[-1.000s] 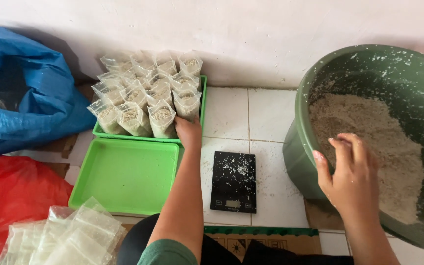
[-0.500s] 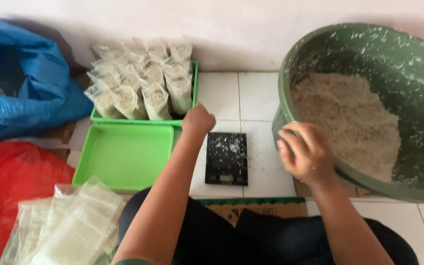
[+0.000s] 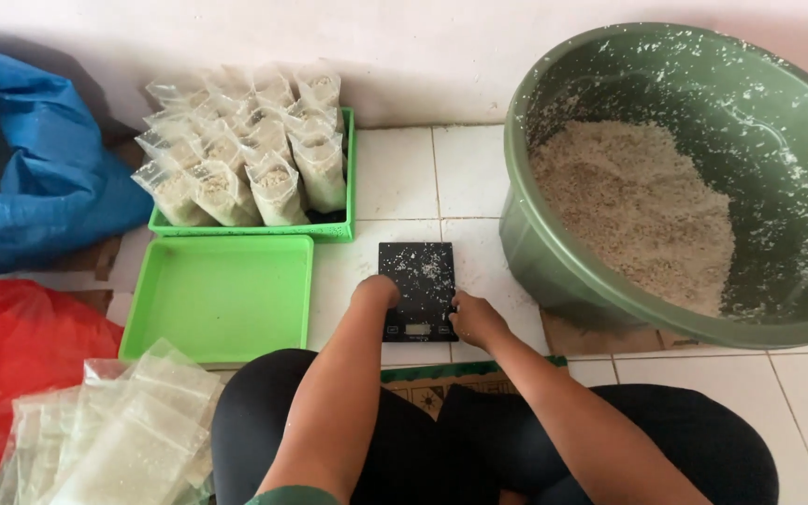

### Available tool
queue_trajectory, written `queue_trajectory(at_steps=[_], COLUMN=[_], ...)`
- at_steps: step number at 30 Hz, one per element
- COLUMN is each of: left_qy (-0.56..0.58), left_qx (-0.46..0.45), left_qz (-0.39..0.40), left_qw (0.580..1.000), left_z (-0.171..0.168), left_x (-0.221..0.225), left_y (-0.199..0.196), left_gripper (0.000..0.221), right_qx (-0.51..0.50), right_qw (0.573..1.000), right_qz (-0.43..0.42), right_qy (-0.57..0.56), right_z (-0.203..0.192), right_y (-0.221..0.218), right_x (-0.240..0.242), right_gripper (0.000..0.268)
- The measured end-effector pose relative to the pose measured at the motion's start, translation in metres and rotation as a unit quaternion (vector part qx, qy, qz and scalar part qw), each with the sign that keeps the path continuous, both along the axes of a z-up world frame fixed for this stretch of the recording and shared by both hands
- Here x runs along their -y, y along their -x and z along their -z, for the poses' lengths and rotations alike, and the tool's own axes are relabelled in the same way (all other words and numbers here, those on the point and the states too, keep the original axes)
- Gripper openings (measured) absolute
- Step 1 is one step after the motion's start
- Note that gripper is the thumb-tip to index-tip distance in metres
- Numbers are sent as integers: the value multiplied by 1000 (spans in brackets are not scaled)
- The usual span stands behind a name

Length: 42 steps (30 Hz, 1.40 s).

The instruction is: The person scoops a granular material from a large green basin into small clear plastic bags using a pink plastic scoop. They place each filled bag on a digital scale to check the weight, then move the completed bag into a green tray. The person cleans the scale between uses and repeats the process.

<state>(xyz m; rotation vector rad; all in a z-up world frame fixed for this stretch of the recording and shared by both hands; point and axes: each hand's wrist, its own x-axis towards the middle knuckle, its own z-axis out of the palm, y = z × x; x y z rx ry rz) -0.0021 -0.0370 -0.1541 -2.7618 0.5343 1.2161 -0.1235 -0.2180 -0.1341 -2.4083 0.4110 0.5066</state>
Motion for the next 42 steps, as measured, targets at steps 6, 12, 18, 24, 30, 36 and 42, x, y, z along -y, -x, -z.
queue_trajectory(at_steps=[6, 12, 18, 24, 30, 36, 42], left_qy=[6, 69, 375, 500, 578, 670, 716], left_qx=[0, -61, -91, -98, -37, -21, -38], left_qz=[1, -127, -436, -386, -374, -393, -351], left_qw=[1000, 988, 813, 769, 724, 630, 602], left_z=[-24, 50, -24, -161, -229, -263, -298], left_x=[10, 7, -6, -42, -57, -48, 17], left_y=[5, -30, -37, -25, -7, 14, 37], left_gripper=[40, 37, 51, 56, 39, 32, 26], right_qx=[-5, -34, 0, 87, 147, 217, 455], right_qw=[991, 940, 903, 876, 853, 877, 876], right_qz=[116, 233, 279, 252, 206, 148, -62], right_qy=[-71, -247, -327, -402, -457, -403, -148], right_z=[38, 44, -6, -91, -175, -269, -292], right_y=[-8, -19, -21, -19, 7, 42, 61], right_x=[17, 45, 35, 13, -1, 16, 116], right_gripper=[46, 48, 46, 38, 29, 40, 76])
